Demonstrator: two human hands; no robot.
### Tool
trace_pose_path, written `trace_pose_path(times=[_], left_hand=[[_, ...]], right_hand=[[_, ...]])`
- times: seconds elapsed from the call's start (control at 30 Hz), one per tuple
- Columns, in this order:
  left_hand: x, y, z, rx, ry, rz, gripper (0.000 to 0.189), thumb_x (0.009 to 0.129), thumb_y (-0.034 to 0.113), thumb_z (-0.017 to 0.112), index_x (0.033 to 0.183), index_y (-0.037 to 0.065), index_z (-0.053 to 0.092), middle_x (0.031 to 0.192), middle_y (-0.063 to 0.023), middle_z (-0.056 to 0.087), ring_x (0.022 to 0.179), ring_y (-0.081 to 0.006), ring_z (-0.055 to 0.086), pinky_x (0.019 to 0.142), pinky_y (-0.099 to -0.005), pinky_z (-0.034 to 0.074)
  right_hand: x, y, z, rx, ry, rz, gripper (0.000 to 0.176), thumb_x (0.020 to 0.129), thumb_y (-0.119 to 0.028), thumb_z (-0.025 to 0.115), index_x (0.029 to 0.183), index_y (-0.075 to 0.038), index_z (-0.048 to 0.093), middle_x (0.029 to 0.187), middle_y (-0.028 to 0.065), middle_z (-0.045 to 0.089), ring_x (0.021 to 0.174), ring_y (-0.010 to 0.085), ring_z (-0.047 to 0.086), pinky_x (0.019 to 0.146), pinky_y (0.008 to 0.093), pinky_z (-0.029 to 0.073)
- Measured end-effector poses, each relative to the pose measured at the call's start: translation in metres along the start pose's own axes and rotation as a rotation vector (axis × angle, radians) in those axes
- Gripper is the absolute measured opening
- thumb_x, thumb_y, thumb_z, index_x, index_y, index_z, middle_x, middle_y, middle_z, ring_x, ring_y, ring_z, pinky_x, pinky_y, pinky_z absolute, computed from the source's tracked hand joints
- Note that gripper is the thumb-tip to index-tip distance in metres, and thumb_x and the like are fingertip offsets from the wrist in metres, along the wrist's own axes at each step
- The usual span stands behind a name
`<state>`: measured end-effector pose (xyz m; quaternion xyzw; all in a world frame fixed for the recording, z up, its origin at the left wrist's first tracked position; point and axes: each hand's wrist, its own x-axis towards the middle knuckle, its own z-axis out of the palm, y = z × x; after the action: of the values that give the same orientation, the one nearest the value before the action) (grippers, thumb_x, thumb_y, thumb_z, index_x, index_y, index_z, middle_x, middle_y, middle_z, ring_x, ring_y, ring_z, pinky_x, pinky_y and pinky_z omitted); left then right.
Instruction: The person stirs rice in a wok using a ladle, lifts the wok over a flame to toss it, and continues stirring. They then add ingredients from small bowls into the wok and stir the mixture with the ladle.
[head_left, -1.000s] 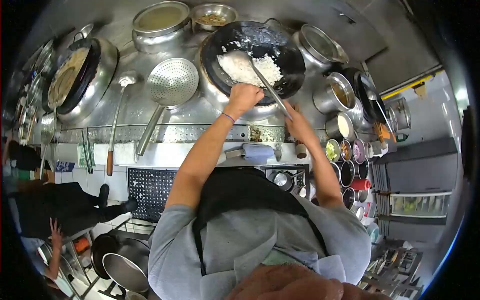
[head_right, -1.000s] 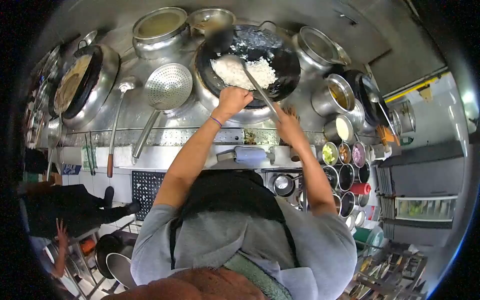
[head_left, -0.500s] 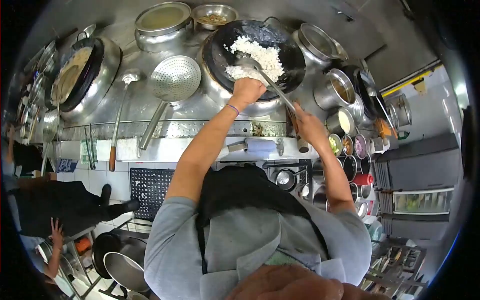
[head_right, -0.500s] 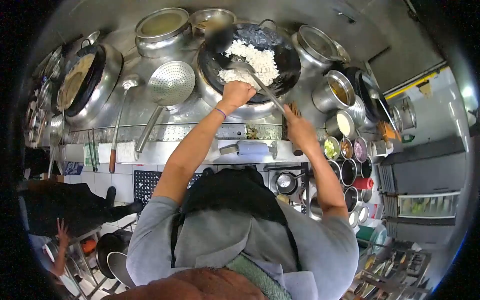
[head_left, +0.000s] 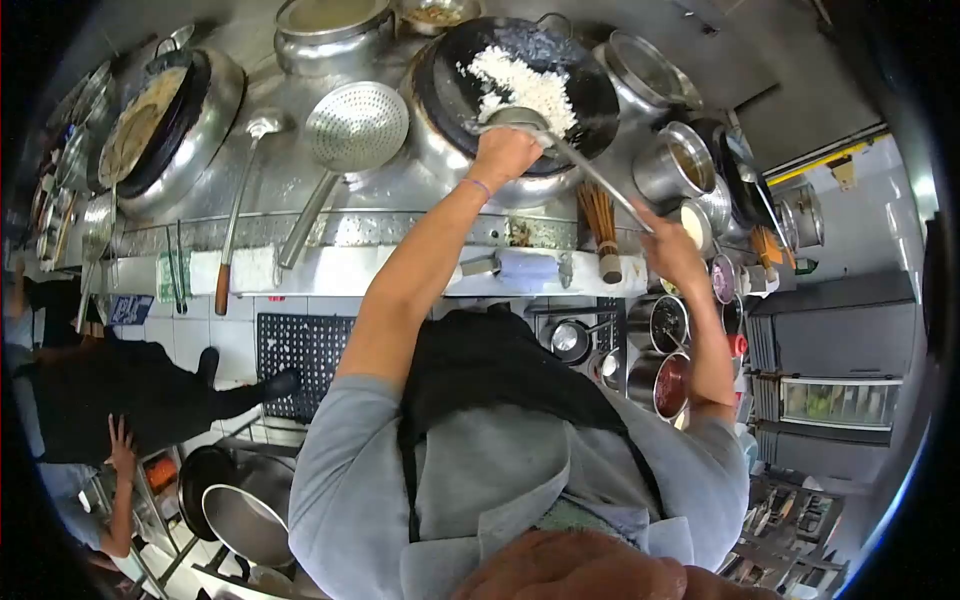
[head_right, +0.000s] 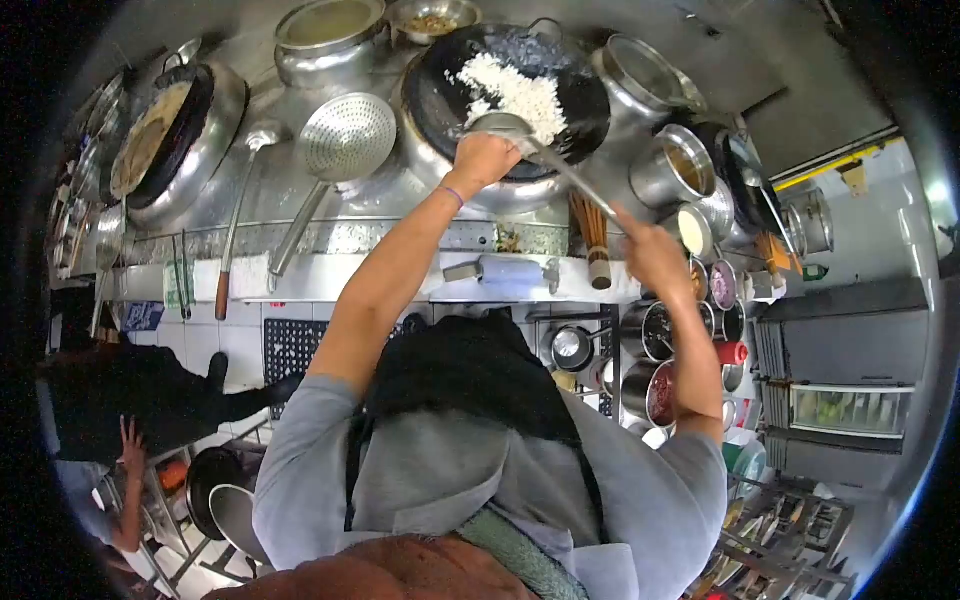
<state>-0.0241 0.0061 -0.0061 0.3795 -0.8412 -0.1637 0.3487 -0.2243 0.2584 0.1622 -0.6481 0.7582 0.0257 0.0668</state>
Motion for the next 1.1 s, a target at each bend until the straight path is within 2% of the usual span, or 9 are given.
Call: trace_pose_path(times=[0.27, 0.33, 0.47, 0.57, 0.63, 0.73, 0.9, 0.97, 1.1], left_hand=[[-0.078, 0.098, -0.050, -0.060, -0.038, 0.161, 0.027, 0.088, 0.026, 0.065, 0.066, 0.013, 0.074, 0.066, -0.0129, 0.070, 0.057, -0.0323, 0.068, 0.058, -0.0452, 0.057], [-0.054, 0.083, -0.038, -0.004, -0.060, 0.117, 0.031, 0.090, 0.030, 0.063, 0.067, 0.012, 0.074, 0.065, -0.0138, 0.069, 0.059, -0.0335, 0.070, 0.057, -0.0476, 0.056], [-0.023, 0.055, -0.023, 0.033, -0.080, -0.037, 0.033, 0.090, 0.033, 0.062, 0.068, 0.012, 0.074, 0.065, -0.0153, 0.069, 0.061, -0.0348, 0.070, 0.058, -0.0486, 0.056], [-0.040, 0.099, -0.084, -0.008, -0.011, 0.197, 0.033, 0.089, 0.033, 0.063, 0.068, 0.011, 0.074, 0.067, -0.0171, 0.069, 0.061, -0.0360, 0.070, 0.058, -0.0486, 0.056], [-0.033, 0.109, -0.090, -0.019, 0.003, 0.174, 0.033, 0.088, 0.033, 0.064, 0.066, 0.011, 0.074, 0.064, -0.0166, 0.068, 0.058, -0.0365, 0.069, 0.057, -0.0484, 0.056], [-0.003, 0.094, -0.079, -0.007, 0.044, 0.134, 0.032, 0.087, 0.034, 0.065, 0.066, 0.012, 0.074, 0.064, -0.0166, 0.068, 0.058, -0.0359, 0.069, 0.057, -0.0482, 0.056], [-0.078, 0.049, -0.034, -0.021, -0.190, 0.084, 0.031, 0.089, 0.035, 0.061, 0.072, 0.013, 0.077, 0.074, -0.0185, 0.072, 0.064, -0.0368, 0.071, 0.063, -0.0498, 0.058], [-0.105, 0.056, -0.049, 0.009, -0.150, 0.053, 0.029, 0.088, 0.033, 0.062, 0.072, 0.014, 0.078, 0.072, -0.0180, 0.072, 0.064, -0.0368, 0.071, 0.064, -0.0505, 0.058], [-0.030, 0.070, -0.088, 0.009, 0.010, 0.034, 0.031, 0.085, 0.034, 0.063, 0.066, 0.013, 0.076, 0.065, -0.0179, 0.069, 0.061, -0.0377, 0.070, 0.060, -0.0487, 0.057]], right_hand=[[-0.019, -0.041, 0.016, -0.080, 0.110, 0.117, 0.061, 0.094, -0.014, 0.064, 0.151, -0.027, 0.048, 0.099, 0.0244, 0.071, 0.090, 0.0468, 0.068, 0.078, 0.0561, 0.053], [-0.016, -0.039, 0.032, 0.010, 0.158, 0.021, 0.055, 0.096, -0.021, 0.064, 0.149, -0.024, 0.051, 0.111, 0.0238, 0.071, 0.091, 0.0454, 0.068, 0.080, 0.0543, 0.055], [-0.066, -0.018, -0.009, -0.014, 0.116, -0.042, 0.062, 0.094, -0.012, 0.065, 0.152, -0.026, 0.049, 0.114, 0.0195, 0.072, 0.094, 0.0445, 0.069, 0.081, 0.0528, 0.055], [-0.096, 0.012, -0.051, 0.072, 0.082, -0.061, 0.068, 0.090, -0.002, 0.066, 0.150, -0.029, 0.051, 0.111, 0.0198, 0.073, 0.093, 0.0436, 0.070, 0.083, 0.0509, 0.056], [-0.096, 0.014, -0.063, 0.011, 0.050, 0.012, 0.069, 0.089, 0.000, 0.066, 0.149, -0.031, 0.053, 0.109, 0.0202, 0.073, 0.092, 0.0426, 0.070, 0.084, 0.0502, 0.056], [-0.046, 0.003, -0.035, -0.116, 0.071, 0.070, 0.061, 0.092, -0.009, 0.064, 0.149, -0.026, 0.052, 0.099, 0.0222, 0.073, 0.089, 0.0440, 0.070, 0.080, 0.0541, 0.056], [-0.001, -0.033, 0.023, -0.051, 0.230, 0.146, 0.061, 0.093, -0.016, 0.062, 0.152, -0.026, 0.047, 0.087, 0.0270, 0.070, 0.083, 0.0483, 0.068, 0.077, 0.0567, 0.055], [-0.014, -0.009, 0.015, 0.029, 0.249, 0.107, 0.057, 0.094, -0.015, 0.063, 0.149, -0.023, 0.052, 0.094, 0.0265, 0.071, 0.089, 0.0477, 0.068, 0.081, 0.0537, 0.055], [-0.066, 0.022, -0.051, 0.088, 0.131, -0.010, 0.051, 0.093, -0.013, 0.065, 0.142, -0.025, 0.061, 0.105, 0.0261, 0.071, 0.096, 0.0456, 0.069, 0.087, 0.0500, 0.055]])
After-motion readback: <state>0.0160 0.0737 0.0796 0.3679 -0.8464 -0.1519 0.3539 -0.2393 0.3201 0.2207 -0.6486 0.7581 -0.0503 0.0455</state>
